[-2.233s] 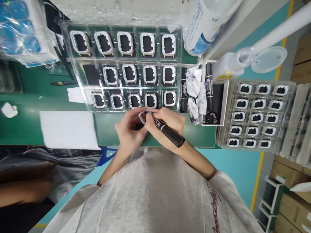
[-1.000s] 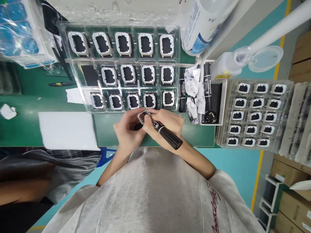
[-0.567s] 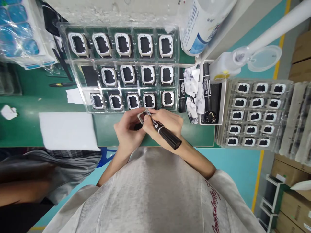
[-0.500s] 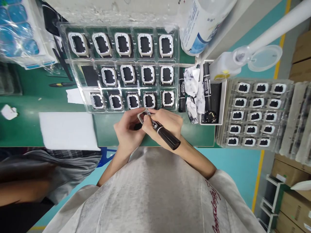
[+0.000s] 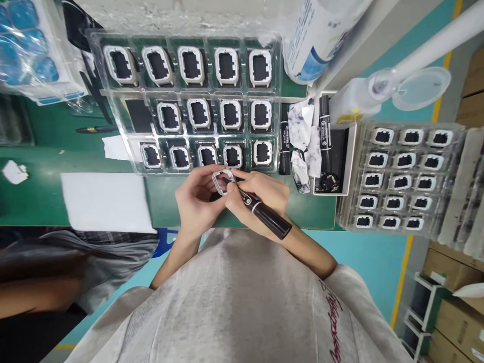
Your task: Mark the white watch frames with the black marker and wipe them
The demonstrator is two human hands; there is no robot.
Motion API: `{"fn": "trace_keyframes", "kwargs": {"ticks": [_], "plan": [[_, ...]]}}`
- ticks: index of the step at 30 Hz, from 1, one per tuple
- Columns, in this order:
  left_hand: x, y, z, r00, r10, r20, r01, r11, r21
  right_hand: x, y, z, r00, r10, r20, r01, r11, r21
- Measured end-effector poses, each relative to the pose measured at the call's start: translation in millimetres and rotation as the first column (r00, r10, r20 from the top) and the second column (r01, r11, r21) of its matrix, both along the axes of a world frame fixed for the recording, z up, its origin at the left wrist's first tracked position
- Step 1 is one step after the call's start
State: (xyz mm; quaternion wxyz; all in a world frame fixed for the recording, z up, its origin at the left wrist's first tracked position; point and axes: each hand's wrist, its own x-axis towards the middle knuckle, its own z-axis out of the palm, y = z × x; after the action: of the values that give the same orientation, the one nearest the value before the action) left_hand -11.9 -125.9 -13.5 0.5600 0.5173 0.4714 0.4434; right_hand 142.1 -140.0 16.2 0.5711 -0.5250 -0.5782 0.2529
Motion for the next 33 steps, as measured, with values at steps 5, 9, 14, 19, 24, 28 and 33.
{"fn": "trace_keyframes", "kwargs": {"ticks": [5, 9, 14, 19, 24, 28, 33], "plan": [[-2, 3, -0.9, 1.0, -0.012, 0.003, 0.012, 0.999, 0.03, 1, 2, 0.0, 0.999, 0.032, -0.041, -0.03, 0.999, 0.035], [-3, 5, -2.3, 1.0, -0.011, 0.018, 0.009, 0.998, 0.065, 4, 4, 2.2, 0.996, 0.086, -0.02, -0.084, 0.994, 0.064], [-6, 8, -3.1, 0.997, -0.037, 0.06, 0.034, 0.999, 0.04, 1, 3, -0.9, 0.996, 0.086, 0.036, -0.091, 0.983, 0.159], [-12, 9, -3.8, 0.993, -0.063, 0.098, 0.061, 0.998, 0.024, -6, 1, -11.3, 0.997, 0.061, 0.045, -0.072, 0.943, 0.324], [-15, 8, -7.6, 0.988, -0.068, 0.141, 0.064, 0.998, 0.029, -8, 1, -13.9, 0.994, 0.1, 0.036, -0.107, 0.925, 0.365], [-17, 8, -9.5, 0.99, -0.081, 0.12, 0.081, 0.997, 0.004, -8, 0, -8.8, 0.991, 0.121, 0.055, -0.133, 0.92, 0.369], [-16, 7, -7.9, 0.991, -0.095, 0.089, 0.097, 0.995, -0.012, -7, -3, -3.1, 0.984, 0.155, 0.093, -0.178, 0.916, 0.359]]}}
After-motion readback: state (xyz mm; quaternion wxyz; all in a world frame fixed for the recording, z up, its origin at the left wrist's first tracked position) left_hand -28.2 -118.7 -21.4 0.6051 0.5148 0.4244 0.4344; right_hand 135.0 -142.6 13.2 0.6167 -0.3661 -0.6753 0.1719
